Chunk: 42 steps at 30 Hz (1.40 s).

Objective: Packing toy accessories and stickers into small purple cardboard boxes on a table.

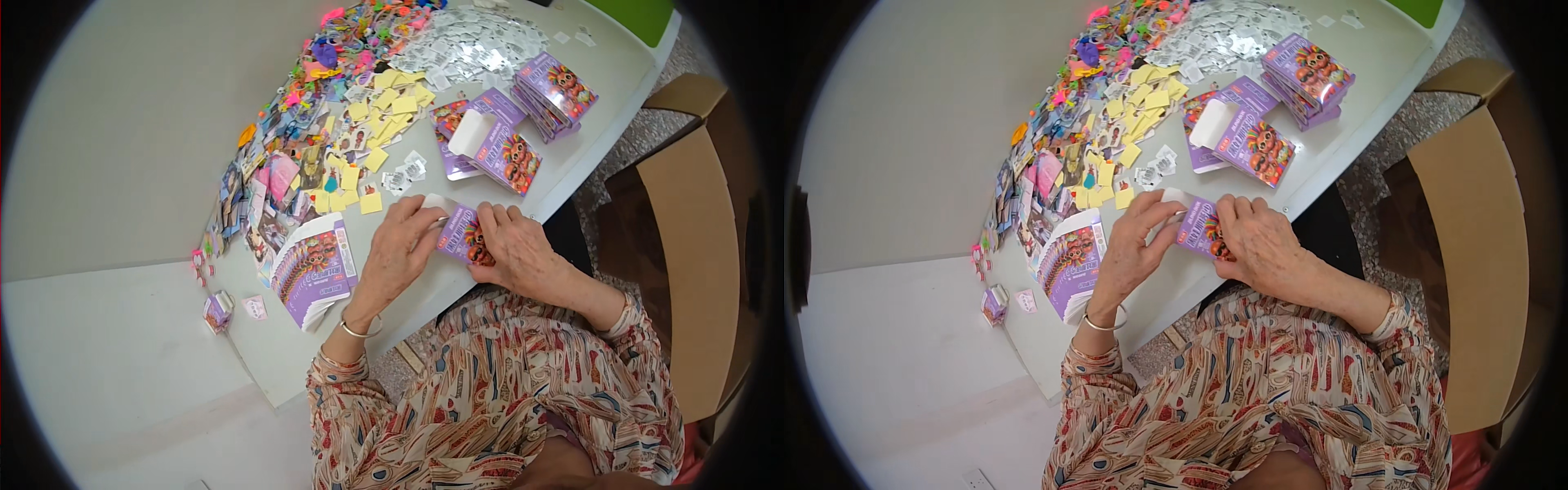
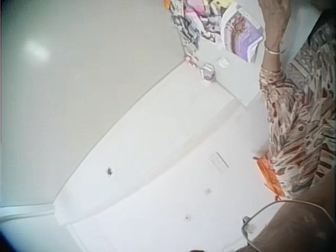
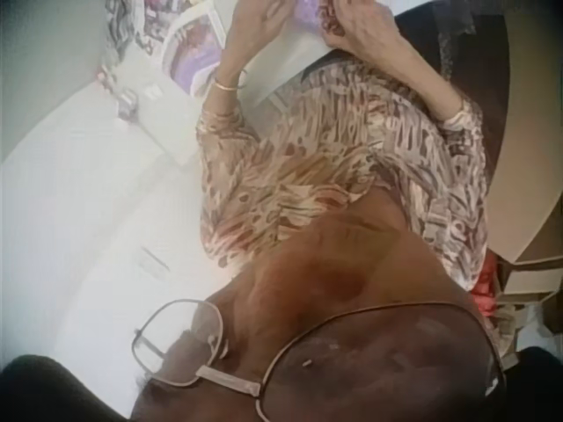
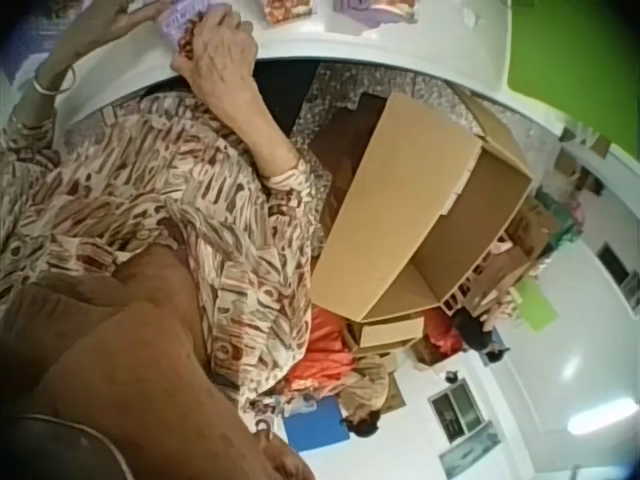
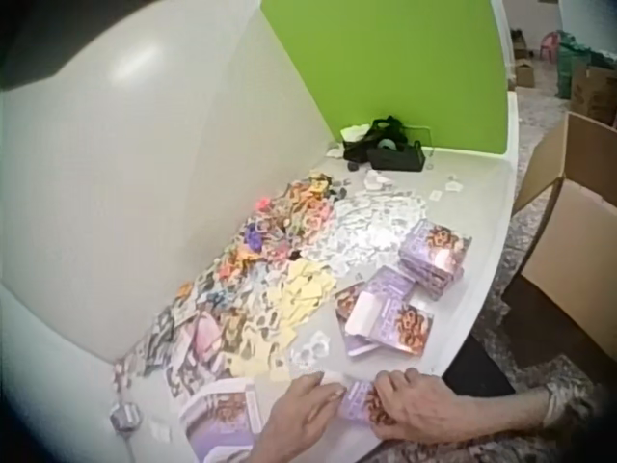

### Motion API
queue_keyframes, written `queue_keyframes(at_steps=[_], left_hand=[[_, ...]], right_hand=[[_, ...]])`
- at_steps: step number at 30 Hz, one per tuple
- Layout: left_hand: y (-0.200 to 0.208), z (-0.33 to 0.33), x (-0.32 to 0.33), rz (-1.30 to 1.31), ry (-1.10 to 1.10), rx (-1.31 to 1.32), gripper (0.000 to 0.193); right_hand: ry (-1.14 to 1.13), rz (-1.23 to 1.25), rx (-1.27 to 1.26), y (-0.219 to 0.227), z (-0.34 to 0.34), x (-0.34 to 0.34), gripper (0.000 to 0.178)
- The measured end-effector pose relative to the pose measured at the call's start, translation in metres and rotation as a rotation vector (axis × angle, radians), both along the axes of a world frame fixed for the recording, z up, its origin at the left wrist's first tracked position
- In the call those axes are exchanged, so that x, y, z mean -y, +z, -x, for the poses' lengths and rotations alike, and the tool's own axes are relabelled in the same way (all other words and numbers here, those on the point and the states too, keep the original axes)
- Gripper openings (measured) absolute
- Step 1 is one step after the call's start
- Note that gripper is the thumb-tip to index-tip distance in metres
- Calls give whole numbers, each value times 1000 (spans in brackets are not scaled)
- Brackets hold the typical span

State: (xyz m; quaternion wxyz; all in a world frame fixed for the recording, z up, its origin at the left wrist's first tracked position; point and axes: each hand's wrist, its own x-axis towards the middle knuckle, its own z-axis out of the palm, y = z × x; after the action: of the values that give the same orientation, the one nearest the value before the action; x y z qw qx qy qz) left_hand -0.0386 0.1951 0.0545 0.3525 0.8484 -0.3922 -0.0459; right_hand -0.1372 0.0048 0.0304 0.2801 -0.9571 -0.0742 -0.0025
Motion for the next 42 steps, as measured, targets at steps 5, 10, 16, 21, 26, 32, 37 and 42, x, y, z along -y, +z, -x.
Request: queue_keyframes(at_steps=[5,10,16,21,26,32,37,42], left_hand=[[1,-9,-4,-174,-75,-248,25],[11,-24,-8,-142,-163,-306,22],[22,-41,-9,78,-41,-338,18],[7,-130,-63,205,397,-375,22],[-36,-212,-142,-409,724,366,56],[-68,-241,-134,-604,862,489,66],[-60,-256,-183,-654,748,381,50],[-62,-236,-179,-581,746,395,64]], right_hand=[[-2,-33,-24,0,-1,2,70],[4,-24,16,-3,-2,-1,72],[-25,-57,86,-4,-10,-5,73],[-61,-123,119,-11,-8,-3,77],[-44,-122,138,-4,-13,-15,79],[-66,-55,198,-11,-17,-16,78],[-65,-82,205,-16,-18,-19,81],[-62,-88,182,-21,-20,-18,80]])
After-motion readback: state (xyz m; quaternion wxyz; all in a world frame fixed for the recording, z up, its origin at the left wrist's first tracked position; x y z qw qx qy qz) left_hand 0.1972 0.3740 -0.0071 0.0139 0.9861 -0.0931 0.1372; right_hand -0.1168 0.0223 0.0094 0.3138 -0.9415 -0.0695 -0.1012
